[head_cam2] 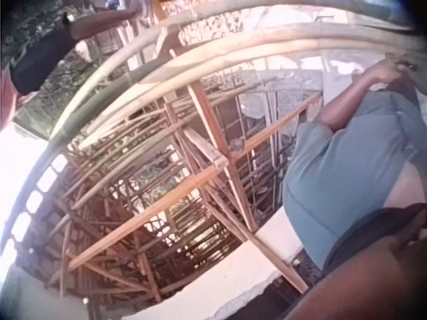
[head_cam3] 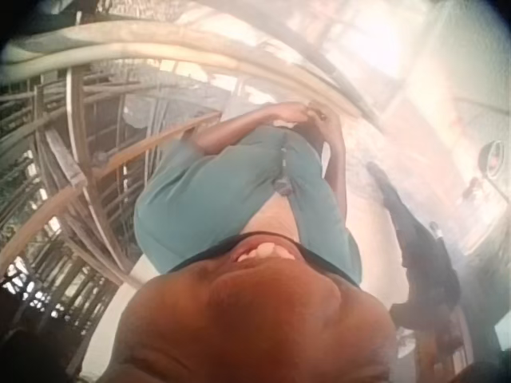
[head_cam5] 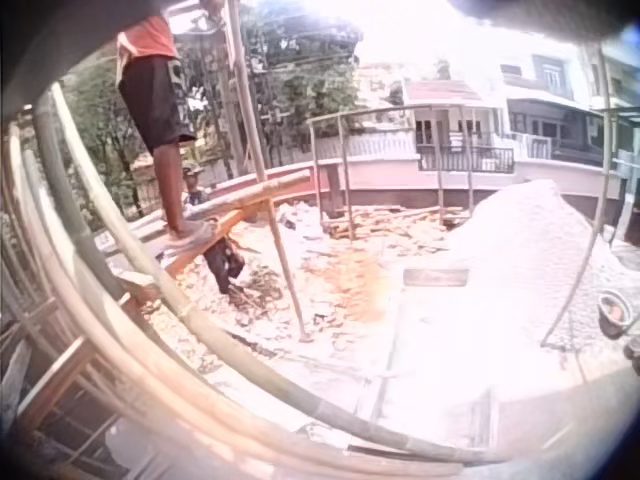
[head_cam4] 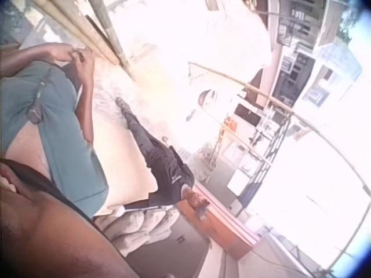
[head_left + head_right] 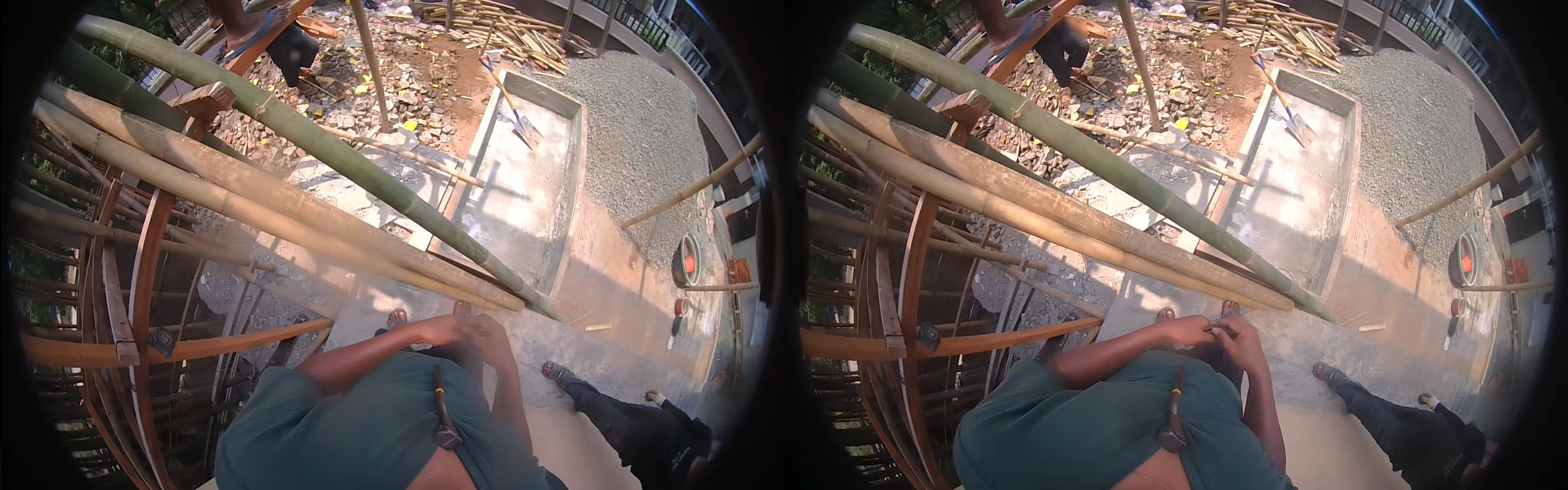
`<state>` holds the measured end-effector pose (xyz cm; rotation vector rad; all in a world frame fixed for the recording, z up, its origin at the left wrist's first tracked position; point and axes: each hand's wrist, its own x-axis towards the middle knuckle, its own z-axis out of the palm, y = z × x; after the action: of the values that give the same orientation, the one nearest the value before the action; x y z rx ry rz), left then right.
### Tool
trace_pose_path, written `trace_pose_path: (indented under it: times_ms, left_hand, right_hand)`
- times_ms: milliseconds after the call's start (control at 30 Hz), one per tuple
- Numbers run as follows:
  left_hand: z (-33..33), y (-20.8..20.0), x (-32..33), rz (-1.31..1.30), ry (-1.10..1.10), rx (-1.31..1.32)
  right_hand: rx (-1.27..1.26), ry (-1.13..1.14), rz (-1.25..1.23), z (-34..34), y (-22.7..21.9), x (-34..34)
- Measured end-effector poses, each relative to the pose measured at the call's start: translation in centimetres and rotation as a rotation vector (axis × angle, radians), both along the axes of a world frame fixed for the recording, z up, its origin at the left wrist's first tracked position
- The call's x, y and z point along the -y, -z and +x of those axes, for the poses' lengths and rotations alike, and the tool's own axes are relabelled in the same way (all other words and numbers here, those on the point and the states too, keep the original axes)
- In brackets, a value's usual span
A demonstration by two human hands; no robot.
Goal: The person positions bamboo poles into a wooden frame and secures them using wire and pliers. They repeatedly adjust the poles and tighten the wire connections to stabilize the structure.
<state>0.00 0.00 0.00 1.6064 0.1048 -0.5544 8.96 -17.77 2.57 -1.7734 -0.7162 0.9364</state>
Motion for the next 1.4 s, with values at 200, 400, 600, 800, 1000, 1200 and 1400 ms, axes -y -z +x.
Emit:
trace_pose_path:
  times_ms: [200, 400, 600, 800, 1000, 1200, 1400]
  left_hand:
    - [-7.7, 4.9, 1.0, -0.571, -0.193, -0.469]
    - [-7.4, 4.0, 0.7, -0.951, -0.328, -0.599]
    - [-5.5, 4.4, 3.1, -0.991, -0.385, -0.611]
    - [-4.6, 4.8, 7.0, -0.933, -0.257, -0.636]
    - [-4.2, 9.3, 9.5, -1.053, -0.189, -0.624]
    - [-2.6, 6.0, 12.5, -0.778, -0.172, -0.62]
    - [-2.8, 4.8, 12.2, -0.859, -0.161, -0.613]
  right_hand:
    - [0.205, -0.063, -0.216, -7.6, 0.6, -1.9]
    - [0.229, 0.232, 0.001, -9.4, 2.2, -3.6]
    - [0.21, -0.037, -0.176, -6.3, 2.7, 0.0]
    - [0.129, 0.063, 0.015, -6.6, 2.6, 5.6]
    - [0.09, -0.015, -0.159, -6.4, 0.9, 8.9]
    - [0.149, 0.056, -0.089, -6.0, 2.0, 11.7]
    - [0.108, 0.076, -0.069, -5.4, 3.7, 12.5]
